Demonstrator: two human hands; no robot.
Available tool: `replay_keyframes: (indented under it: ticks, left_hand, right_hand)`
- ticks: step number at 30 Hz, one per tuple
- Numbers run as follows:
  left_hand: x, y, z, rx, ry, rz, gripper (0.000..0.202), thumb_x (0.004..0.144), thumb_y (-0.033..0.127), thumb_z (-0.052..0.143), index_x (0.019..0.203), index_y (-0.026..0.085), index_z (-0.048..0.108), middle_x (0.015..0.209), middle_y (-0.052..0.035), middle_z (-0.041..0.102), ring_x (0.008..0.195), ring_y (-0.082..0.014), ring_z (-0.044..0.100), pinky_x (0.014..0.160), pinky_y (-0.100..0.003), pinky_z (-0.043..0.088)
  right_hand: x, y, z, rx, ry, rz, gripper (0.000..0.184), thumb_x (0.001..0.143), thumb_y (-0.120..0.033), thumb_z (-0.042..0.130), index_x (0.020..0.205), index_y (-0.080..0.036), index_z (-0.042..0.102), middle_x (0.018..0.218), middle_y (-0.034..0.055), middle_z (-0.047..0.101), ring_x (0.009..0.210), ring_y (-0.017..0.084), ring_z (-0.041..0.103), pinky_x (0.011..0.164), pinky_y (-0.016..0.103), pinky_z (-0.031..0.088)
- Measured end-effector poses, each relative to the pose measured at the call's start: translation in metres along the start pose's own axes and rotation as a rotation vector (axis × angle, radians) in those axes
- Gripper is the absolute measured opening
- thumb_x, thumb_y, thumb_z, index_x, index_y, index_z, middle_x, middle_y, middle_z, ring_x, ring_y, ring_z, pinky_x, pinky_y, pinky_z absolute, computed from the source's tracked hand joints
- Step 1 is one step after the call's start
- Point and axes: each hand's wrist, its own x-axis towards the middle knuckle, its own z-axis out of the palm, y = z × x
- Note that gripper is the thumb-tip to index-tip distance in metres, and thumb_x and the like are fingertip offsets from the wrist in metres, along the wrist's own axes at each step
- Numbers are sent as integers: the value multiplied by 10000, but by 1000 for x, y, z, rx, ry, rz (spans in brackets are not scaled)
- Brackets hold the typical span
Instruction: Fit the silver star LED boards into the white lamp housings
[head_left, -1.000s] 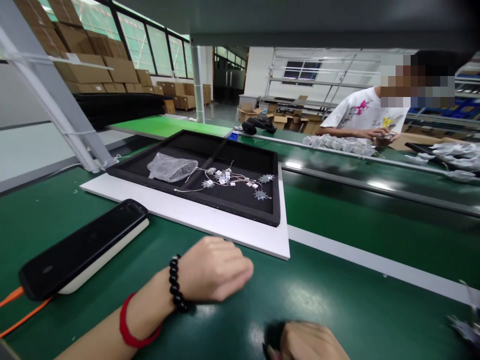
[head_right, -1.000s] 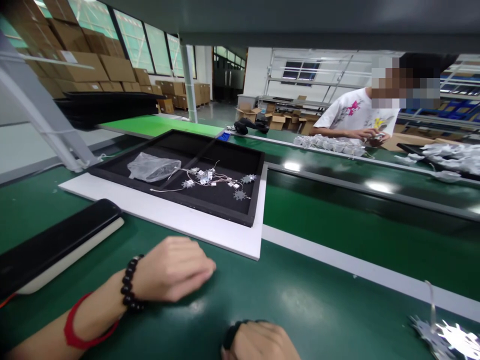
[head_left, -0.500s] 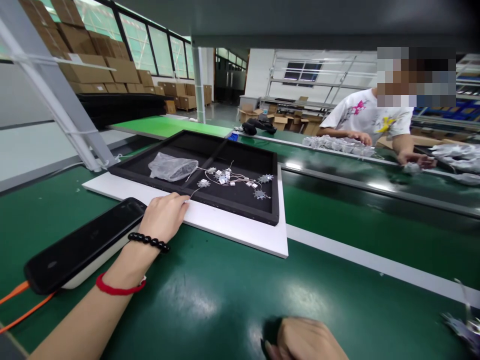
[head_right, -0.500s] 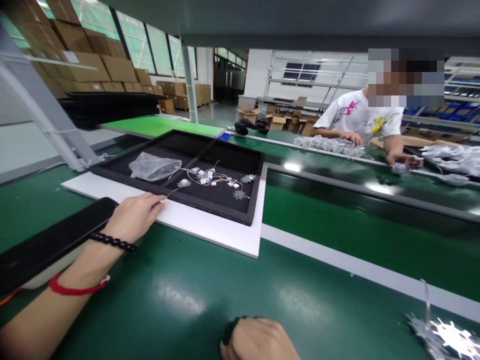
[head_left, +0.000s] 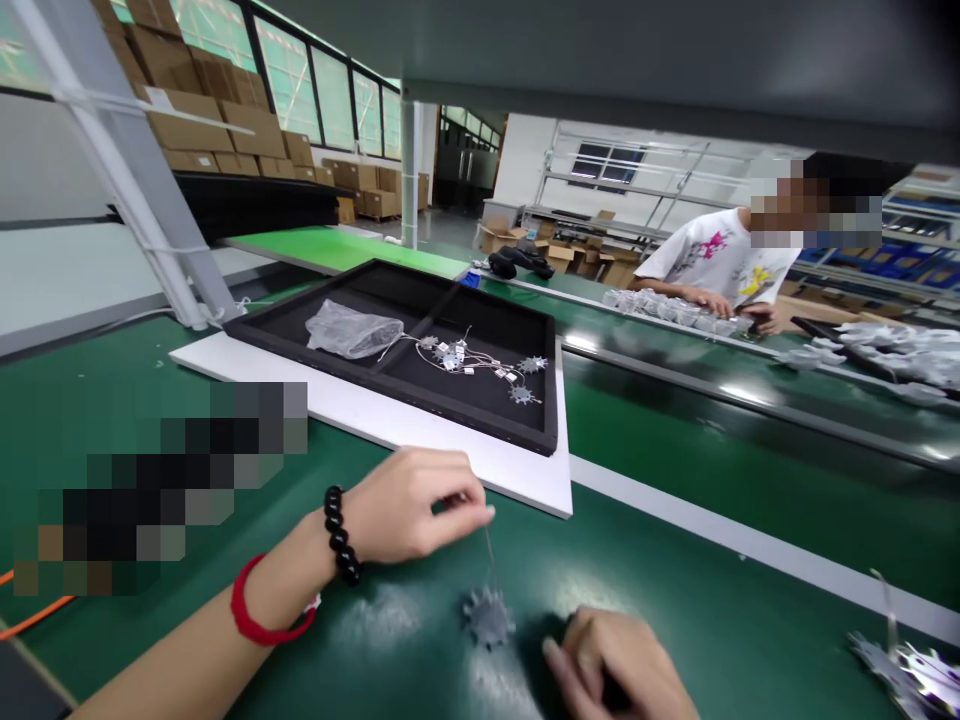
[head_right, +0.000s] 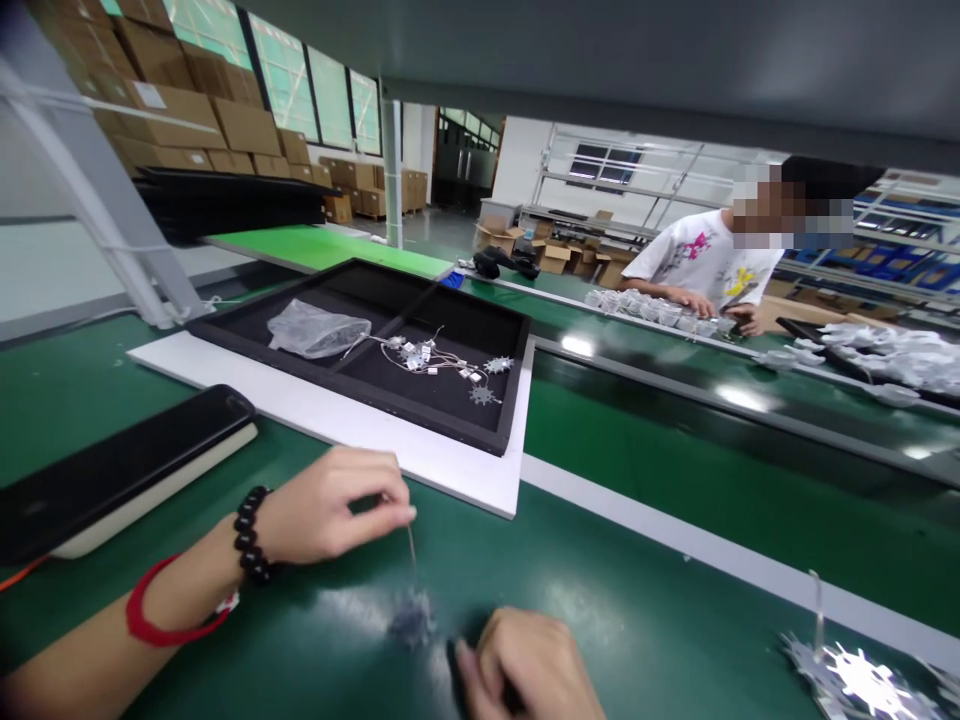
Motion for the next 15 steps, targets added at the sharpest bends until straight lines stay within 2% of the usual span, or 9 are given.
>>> replay_keyframes:
  ticks: [2, 3, 4, 6, 8, 10, 12, 15]
  left_hand:
    - [-2, 0, 6, -15, -115, 62, 229, 932, 271, 616, 725, 177, 643, 675, 19, 661, 583, -101, 582, 580, -217, 436]
    - [-3, -1, 7, -7, -150, 79, 233, 926, 275, 621, 716, 177, 642, 665, 19, 659, 572, -105, 579, 569, -227, 425]
    - [-3, -3, 7, 10, -171, 89, 237, 924, 274, 618, 708, 177, 640, 657, 17, 655, 568, -111, 576, 570, -239, 418]
    - [-4, -7, 2, 66, -177, 92, 244, 928, 263, 596, 705, 174, 638, 656, 5, 649, 577, -128, 570, 591, -266, 408]
    - [-4, -12, -3, 135, -151, 80, 239, 948, 254, 561, 744, 167, 651, 702, -16, 661, 623, -147, 582, 634, -286, 411]
    - [-4, -16, -6, 192, -120, 74, 235, 973, 258, 530, 811, 161, 669, 769, -36, 682, 692, -166, 604, 685, -299, 421]
    - [-4, -19, -5, 231, -106, 84, 253, 993, 261, 503, 839, 159, 676, 789, -41, 689, 724, -174, 612, 712, -309, 422]
    - [-5, -20, -2, 260, -94, 95, 286, 1001, 251, 481, 813, 157, 675, 756, -35, 681, 711, -175, 604, 709, -320, 416]
  right_hand:
    - [16, 6, -9, -4, 53, 138, 298, 960, -171, 516, 735, -233, 332, 595, -54, 483, 502, 83, 476, 508, 193, 394]
    - [29, 11, -14, -37, 37, 218, 255, 976, -225, 513, 757, -234, 383, 641, -34, 530, 554, 99, 521, 548, 202, 437]
    - [45, 17, -20, -95, 22, 277, 191, 981, -275, 504, 802, -229, 455, 706, -5, 584, 630, 124, 573, 607, 226, 477]
    - [82, 34, -28, -278, -12, 327, 176, 958, -358, 481, 921, -210, 568, 909, 72, 674, 848, 201, 646, 780, 334, 517]
    - [120, 55, -30, -348, -58, 352, 245, 912, -369, 532, 1048, -198, 642, 1182, 133, 661, 1163, 302, 585, 984, 463, 439]
    - [154, 78, -26, -397, -83, 408, 296, 866, -352, 596, 1074, -158, 679, 1364, 199, 566, 1339, 390, 449, 1074, 552, 336]
    - [178, 98, -18, -422, -104, 481, 319, 823, -367, 665, 1022, -121, 705, 1366, 250, 550, 1356, 450, 411, 1079, 610, 290]
    - [195, 115, -6, -415, -119, 547, 256, 776, -382, 730, 876, -147, 712, 1244, 219, 622, 1320, 455, 442, 1081, 626, 262]
